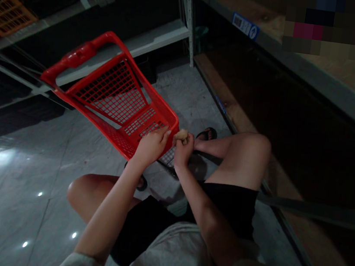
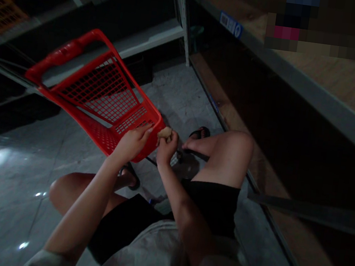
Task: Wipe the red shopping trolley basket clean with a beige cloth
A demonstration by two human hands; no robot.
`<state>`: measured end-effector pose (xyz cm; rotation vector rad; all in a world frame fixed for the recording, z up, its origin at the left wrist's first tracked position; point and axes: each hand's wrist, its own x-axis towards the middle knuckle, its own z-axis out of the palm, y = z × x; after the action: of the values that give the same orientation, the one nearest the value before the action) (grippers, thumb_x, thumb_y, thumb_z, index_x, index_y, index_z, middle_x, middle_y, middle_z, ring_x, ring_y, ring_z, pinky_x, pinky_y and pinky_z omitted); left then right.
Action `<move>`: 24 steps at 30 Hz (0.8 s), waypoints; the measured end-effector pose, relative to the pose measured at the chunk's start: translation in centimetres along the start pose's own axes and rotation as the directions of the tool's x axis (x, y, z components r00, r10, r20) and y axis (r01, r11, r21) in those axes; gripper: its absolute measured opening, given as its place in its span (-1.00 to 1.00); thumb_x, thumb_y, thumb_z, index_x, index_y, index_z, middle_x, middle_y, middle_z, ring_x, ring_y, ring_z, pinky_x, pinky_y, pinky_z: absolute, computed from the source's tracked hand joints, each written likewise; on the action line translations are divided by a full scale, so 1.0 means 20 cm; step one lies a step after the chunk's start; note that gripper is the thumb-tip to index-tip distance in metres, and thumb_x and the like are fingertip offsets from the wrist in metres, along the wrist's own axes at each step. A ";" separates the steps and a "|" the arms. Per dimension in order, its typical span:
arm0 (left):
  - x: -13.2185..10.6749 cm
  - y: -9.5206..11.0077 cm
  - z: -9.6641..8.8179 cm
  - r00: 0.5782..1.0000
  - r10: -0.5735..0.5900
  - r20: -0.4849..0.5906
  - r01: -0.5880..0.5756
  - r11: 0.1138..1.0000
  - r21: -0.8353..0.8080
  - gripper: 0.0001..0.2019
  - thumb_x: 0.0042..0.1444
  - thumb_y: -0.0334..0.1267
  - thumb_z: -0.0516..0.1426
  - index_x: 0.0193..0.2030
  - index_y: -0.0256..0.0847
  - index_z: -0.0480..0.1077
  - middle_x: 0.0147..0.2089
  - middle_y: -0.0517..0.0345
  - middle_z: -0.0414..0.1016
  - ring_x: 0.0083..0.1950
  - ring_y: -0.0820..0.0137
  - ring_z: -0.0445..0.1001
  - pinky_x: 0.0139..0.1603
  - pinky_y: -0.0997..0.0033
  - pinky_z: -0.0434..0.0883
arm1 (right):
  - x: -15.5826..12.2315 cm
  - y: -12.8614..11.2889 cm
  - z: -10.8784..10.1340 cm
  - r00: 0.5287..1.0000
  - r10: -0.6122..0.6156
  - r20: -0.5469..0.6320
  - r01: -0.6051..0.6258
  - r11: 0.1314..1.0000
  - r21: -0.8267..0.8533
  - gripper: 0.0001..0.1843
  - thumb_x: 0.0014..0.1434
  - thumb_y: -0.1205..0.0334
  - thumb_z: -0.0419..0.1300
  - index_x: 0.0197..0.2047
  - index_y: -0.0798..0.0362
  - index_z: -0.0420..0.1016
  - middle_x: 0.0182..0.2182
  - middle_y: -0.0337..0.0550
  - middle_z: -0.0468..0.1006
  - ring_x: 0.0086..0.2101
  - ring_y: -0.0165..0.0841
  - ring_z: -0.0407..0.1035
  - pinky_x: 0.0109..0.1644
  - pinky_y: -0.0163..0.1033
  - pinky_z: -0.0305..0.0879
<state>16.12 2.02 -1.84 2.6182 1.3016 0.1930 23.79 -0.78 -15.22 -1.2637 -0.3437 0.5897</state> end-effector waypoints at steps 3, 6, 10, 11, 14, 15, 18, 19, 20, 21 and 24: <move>0.07 0.04 0.06 0.999 -0.025 -0.027 0.026 0.998 0.055 -0.63 0.45 -0.20 -0.11 -0.03 -0.21 0.52 -0.19 -0.05 0.68 -0.20 0.24 0.66 -0.17 0.36 0.50 | 0.13 -0.15 0.04 0.991 -0.132 -0.002 0.132 0.991 -0.005 -0.58 -0.06 0.36 0.11 -0.07 0.01 0.45 -0.10 -0.15 0.52 -0.05 -0.31 0.41 0.17 -0.18 0.36; 0.04 0.04 0.07 0.998 -0.044 -0.044 0.052 0.980 0.190 -0.63 0.45 -0.18 -0.12 -0.03 -0.22 0.49 -0.33 -0.01 0.64 -0.35 0.26 0.63 -0.32 0.39 0.44 | 0.11 -0.09 0.02 0.993 -0.111 0.035 0.112 0.993 -0.030 -0.58 -0.02 0.34 0.13 -0.04 0.02 0.44 -0.05 -0.09 0.53 0.00 -0.27 0.41 0.24 -0.11 0.32; -0.11 -0.01 0.02 0.998 -0.022 0.056 0.004 0.953 0.303 -0.61 0.46 -0.15 -0.14 0.06 -0.23 0.46 -0.28 -0.02 0.66 -0.35 0.26 0.63 -0.36 0.40 0.38 | -0.06 0.14 -0.05 0.994 0.109 0.012 -0.107 0.991 -0.078 -0.62 0.01 0.34 0.07 -0.05 0.07 0.42 -0.07 -0.02 0.56 -0.03 -0.23 0.45 0.22 0.01 0.34; -0.15 -0.03 0.01 0.996 -0.021 0.082 -0.006 0.949 0.315 -0.61 0.46 -0.15 -0.14 0.08 -0.23 0.46 -0.24 -0.04 0.67 -0.33 0.25 0.63 -0.36 0.39 0.37 | -0.10 0.17 -0.06 0.990 0.144 0.016 -0.142 0.987 -0.080 -0.63 0.03 0.35 0.06 -0.06 0.07 0.42 -0.10 -0.03 0.57 -0.06 -0.22 0.46 0.20 0.02 0.36; -0.27 -0.12 -0.03 0.993 -0.019 0.118 -0.021 0.945 0.327 -0.56 0.47 -0.12 -0.17 0.08 -0.23 0.48 -0.22 -0.04 0.67 -0.31 0.26 0.63 -0.35 0.38 0.34 | -0.16 0.07 -0.02 0.993 0.098 0.062 -0.094 0.993 -0.065 -0.64 0.05 0.37 0.07 -0.06 0.07 0.47 -0.10 -0.03 0.58 -0.04 -0.21 0.47 0.22 0.02 0.36; -0.31 -0.15 -0.04 0.993 -0.009 0.121 -0.030 0.946 0.322 -0.55 0.47 -0.10 -0.18 0.07 -0.22 0.49 -0.24 -0.03 0.67 -0.32 0.27 0.62 -0.35 0.38 0.33 | -0.16 0.00 0.02 0.996 0.031 0.088 -0.027 0.999 -0.046 -0.62 0.07 0.37 0.08 -0.03 0.06 0.49 -0.06 -0.03 0.58 0.00 -0.21 0.46 0.26 0.01 0.34; -0.39 -0.24 -0.06 0.993 0.041 0.115 -0.072 0.956 0.286 -0.52 0.46 -0.09 -0.18 -0.01 -0.22 0.53 -0.32 -0.01 0.65 -0.36 0.30 0.59 -0.34 0.39 0.32 | -0.17 -0.25 0.14 0.953 -0.231 0.194 0.225 0.973 0.054 -0.53 0.11 0.41 0.07 0.08 0.00 0.50 0.07 -0.07 0.56 0.14 -0.26 0.41 0.37 -0.06 0.25; -0.41 -0.27 -0.07 0.993 0.057 0.107 -0.084 0.959 0.271 -0.52 0.45 -0.08 -0.17 -0.05 -0.22 0.55 -0.34 0.00 0.64 -0.37 0.31 0.58 -0.33 0.40 0.31 | -0.18 -0.31 0.17 0.928 -0.293 0.229 0.281 0.956 0.084 -0.52 0.12 0.43 0.06 0.09 -0.02 0.51 0.08 -0.08 0.56 0.16 -0.28 0.40 0.39 -0.08 0.23; -0.43 -0.29 -0.07 0.993 0.071 0.095 -0.093 0.963 0.254 -0.52 0.45 -0.08 -0.16 -0.09 -0.21 0.56 -0.36 0.00 0.64 -0.38 0.32 0.57 -0.33 0.40 0.31 | -0.19 -0.35 0.19 0.907 -0.334 0.257 0.316 0.942 0.111 -0.50 0.13 0.44 0.05 0.09 -0.02 0.52 0.10 -0.09 0.56 0.17 -0.29 0.39 0.41 -0.09 0.22; -0.45 -0.31 -0.07 0.993 0.082 0.080 -0.098 0.968 0.232 -0.52 0.44 -0.08 -0.15 -0.11 -0.21 0.57 -0.36 0.01 0.64 -0.39 0.33 0.56 -0.32 0.40 0.31 | -0.21 -0.37 0.20 0.894 -0.352 0.277 0.327 0.936 0.133 -0.50 0.13 0.45 0.04 0.09 -0.02 0.53 0.11 -0.08 0.56 0.18 -0.29 0.39 0.41 -0.09 0.21; -0.50 -0.35 -0.09 0.994 0.100 0.038 -0.104 0.985 0.134 -0.53 0.42 -0.05 -0.10 -0.15 -0.19 0.60 -0.35 0.03 0.66 -0.40 0.35 0.55 -0.31 0.41 0.31 | -0.28 -0.29 0.18 0.923 -0.259 0.285 0.223 0.963 0.152 -0.55 0.15 0.39 0.06 0.08 0.03 0.54 0.10 -0.05 0.59 0.14 -0.26 0.44 0.36 -0.08 0.29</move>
<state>4.37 -1.54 -1.96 2.7933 1.2115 0.0820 18.62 -2.30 -8.15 -0.9982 -0.7015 0.5819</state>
